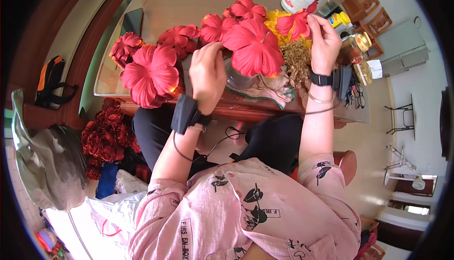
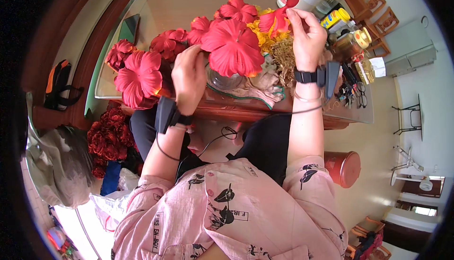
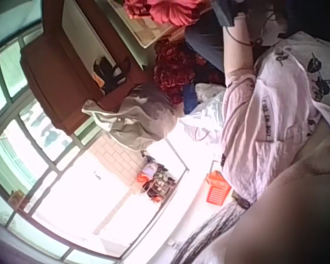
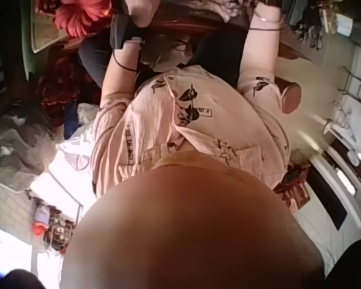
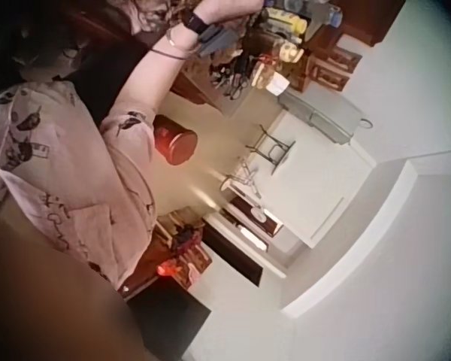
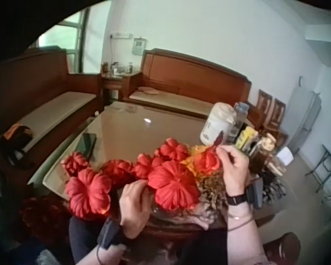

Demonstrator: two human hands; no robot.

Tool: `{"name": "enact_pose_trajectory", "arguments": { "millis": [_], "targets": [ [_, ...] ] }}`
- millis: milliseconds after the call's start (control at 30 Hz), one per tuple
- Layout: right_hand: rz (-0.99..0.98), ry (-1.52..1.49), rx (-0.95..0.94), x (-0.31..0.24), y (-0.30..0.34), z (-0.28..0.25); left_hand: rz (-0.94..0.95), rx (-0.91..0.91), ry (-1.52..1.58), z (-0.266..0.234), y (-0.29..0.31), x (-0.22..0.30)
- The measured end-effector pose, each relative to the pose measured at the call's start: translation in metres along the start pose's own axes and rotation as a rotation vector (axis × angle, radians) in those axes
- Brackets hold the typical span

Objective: The person threads a wire through a small plastic piece and inserts it through the center of a red fabric flower, then repeats the process with a small brown piece and another red flower.

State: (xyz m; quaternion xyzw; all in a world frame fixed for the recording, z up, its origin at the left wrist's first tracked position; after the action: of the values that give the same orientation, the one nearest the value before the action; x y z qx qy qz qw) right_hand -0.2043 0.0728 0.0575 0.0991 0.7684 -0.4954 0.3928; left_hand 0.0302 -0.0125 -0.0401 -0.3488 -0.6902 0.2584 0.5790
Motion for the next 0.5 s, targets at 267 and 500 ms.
{"name": "enact_pose_trajectory", "arguments": {
  "millis": [267, 500],
  "targets": [
    [-0.458, 0.48, -0.134, -0.091, 0.073, -0.021, -0.456, -0.254, 0.816, -0.018, 0.01, 0.091],
    [-0.529, 0.431, -0.222, -0.101, 0.106, -0.006, -0.739, -0.356, 1.098, -0.011, 0.003, 0.105]
  ]
}}
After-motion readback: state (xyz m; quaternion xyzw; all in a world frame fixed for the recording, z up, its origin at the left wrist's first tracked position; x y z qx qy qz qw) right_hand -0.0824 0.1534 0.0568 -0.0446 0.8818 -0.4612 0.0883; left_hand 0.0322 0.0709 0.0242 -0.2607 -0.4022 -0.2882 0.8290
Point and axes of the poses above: each hand's wrist, its own y-axis away from the middle knuckle, its own z-axis out of the palm, x = y × z, the point moved 1 cm from there along -y, towards the middle knuckle, and after that the axes turned 4 degrees about y, right-handed, at the moved point
